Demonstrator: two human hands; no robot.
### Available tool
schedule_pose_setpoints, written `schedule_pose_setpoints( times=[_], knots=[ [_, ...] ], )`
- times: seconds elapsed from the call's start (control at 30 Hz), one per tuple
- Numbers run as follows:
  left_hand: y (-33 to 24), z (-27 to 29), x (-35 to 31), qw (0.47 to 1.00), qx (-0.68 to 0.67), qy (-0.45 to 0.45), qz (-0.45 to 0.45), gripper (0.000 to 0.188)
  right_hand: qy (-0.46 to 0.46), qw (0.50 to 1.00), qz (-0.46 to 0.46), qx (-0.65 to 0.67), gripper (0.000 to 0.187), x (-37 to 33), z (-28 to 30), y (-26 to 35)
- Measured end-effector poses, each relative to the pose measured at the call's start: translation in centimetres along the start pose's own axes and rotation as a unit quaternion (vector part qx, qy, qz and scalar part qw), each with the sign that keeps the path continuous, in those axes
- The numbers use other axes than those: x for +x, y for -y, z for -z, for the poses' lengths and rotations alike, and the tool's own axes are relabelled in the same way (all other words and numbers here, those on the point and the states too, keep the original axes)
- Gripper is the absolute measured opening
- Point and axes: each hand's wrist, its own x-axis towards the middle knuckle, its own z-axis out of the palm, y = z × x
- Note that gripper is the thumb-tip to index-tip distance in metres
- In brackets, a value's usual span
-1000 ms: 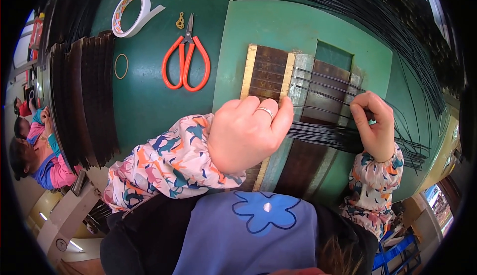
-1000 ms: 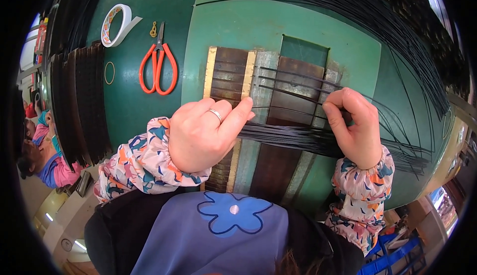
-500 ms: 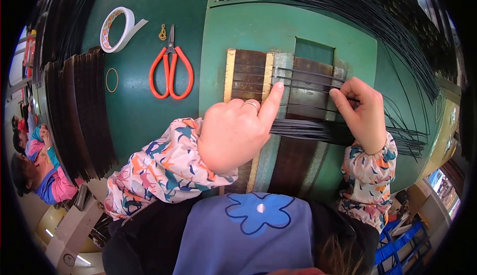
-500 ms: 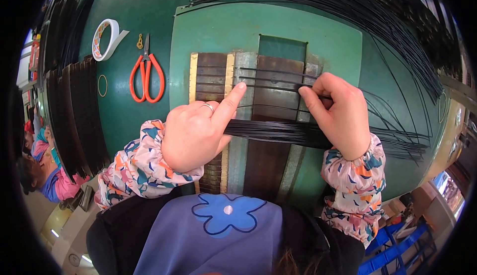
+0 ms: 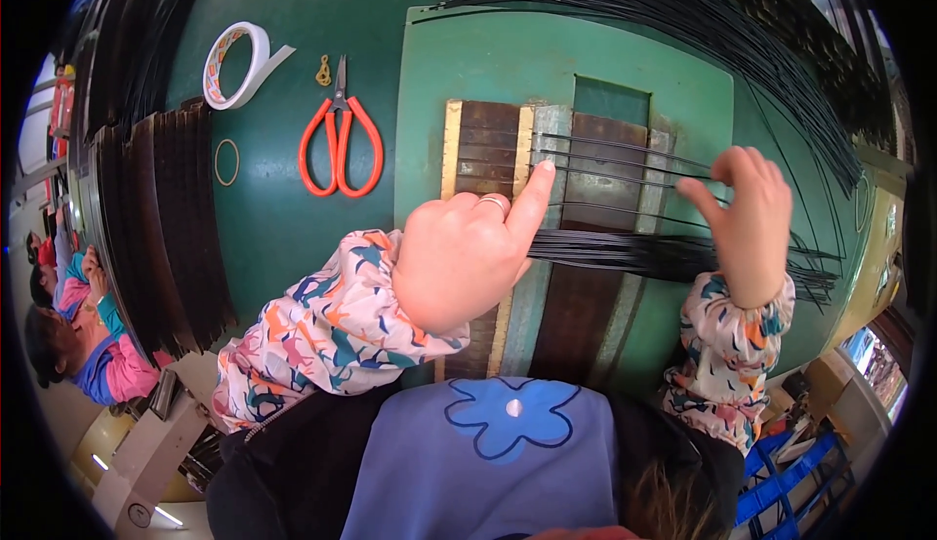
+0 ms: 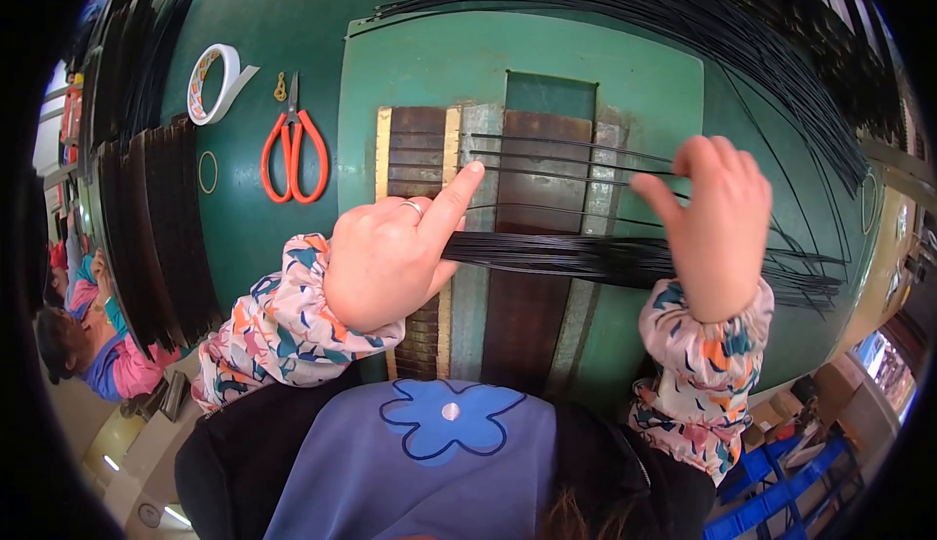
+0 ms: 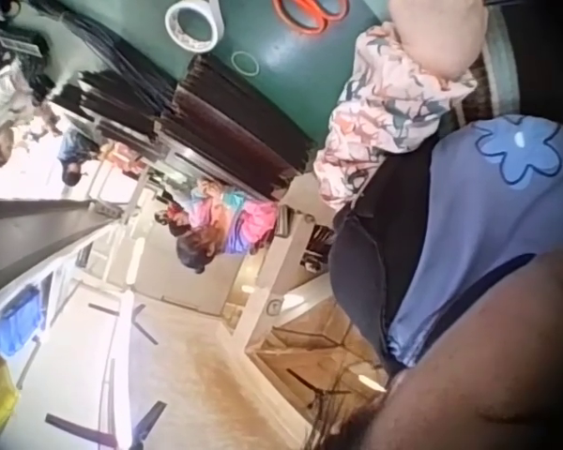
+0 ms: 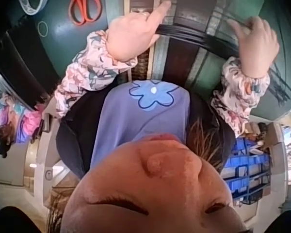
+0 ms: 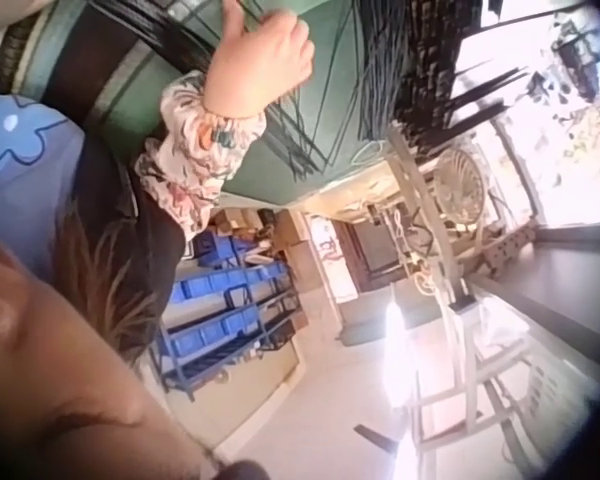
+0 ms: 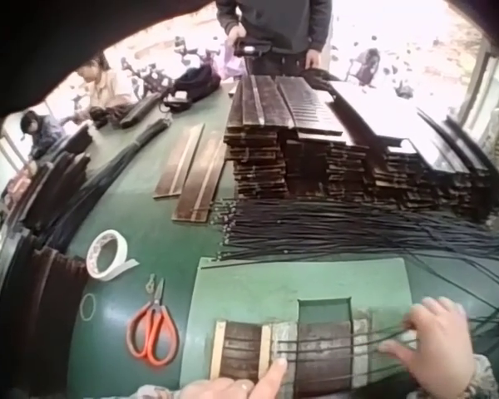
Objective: Threading individual wires through a slot-based jig to organize and assemble a wire harness.
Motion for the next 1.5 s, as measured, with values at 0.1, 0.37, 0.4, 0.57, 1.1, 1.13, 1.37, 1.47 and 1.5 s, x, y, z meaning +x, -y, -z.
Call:
schedule_pose_setpoints(
  times=[0.1,0.37,0.4,0.57,1.1,1.13,1.37,1.47,1.5],
  knots=[
    [0.0,-0.5,-0.3,0.999,0.013,-0.051,-0.011,0.077,-0.046,0.994,0.088,0.034,0.019,0.1,-0.4,1.5],
    [-0.5,0.5,-1.2,0.988,-0.011,-0.138,-0.072,0.046,0.0,0.937,0.217,0.273,0.015,0.2,-2.9,5.6],
    [-0.4,0.5,-1.1,0.988,-0.012,-0.137,-0.073,0.046,-0.007,0.935,0.22,0.278,0.014,0.2,-2.7,5.4],
    [-0.2,-0.1,-1.4,0.986,-0.009,-0.155,-0.053,0.039,0.195,0.904,-0.011,0.381,0.008,-0.1,-1.1,4.8],
    [-0.3,-0.4,-1.1,0.992,0.0,-0.115,-0.044,0.053,0.139,0.924,0.051,0.353,0.009,1.0,-2.8,5.4],
    [-0.4,-0.3,-1.0,0.995,0.008,-0.09,-0.033,0.061,0.138,0.924,0.046,0.355,0.01,1.1,-2.7,5.5],
    [-0.4,-0.7,-0.9,0.998,0.032,-0.047,-0.023,0.088,0.158,0.946,-0.046,0.279,0.018,0.6,-1.3,2.7],
    [-0.3,-0.5,-0.8,0.998,0.036,-0.045,-0.027,0.088,0.125,0.944,-0.052,0.302,0.024,0.1,-1.8,1.7],
    [-0.3,-0.5,-0.9,0.998,0.038,-0.044,-0.028,0.088,0.122,0.944,-0.055,0.3,0.024,0.0,-1.5,1.8]
  ],
)
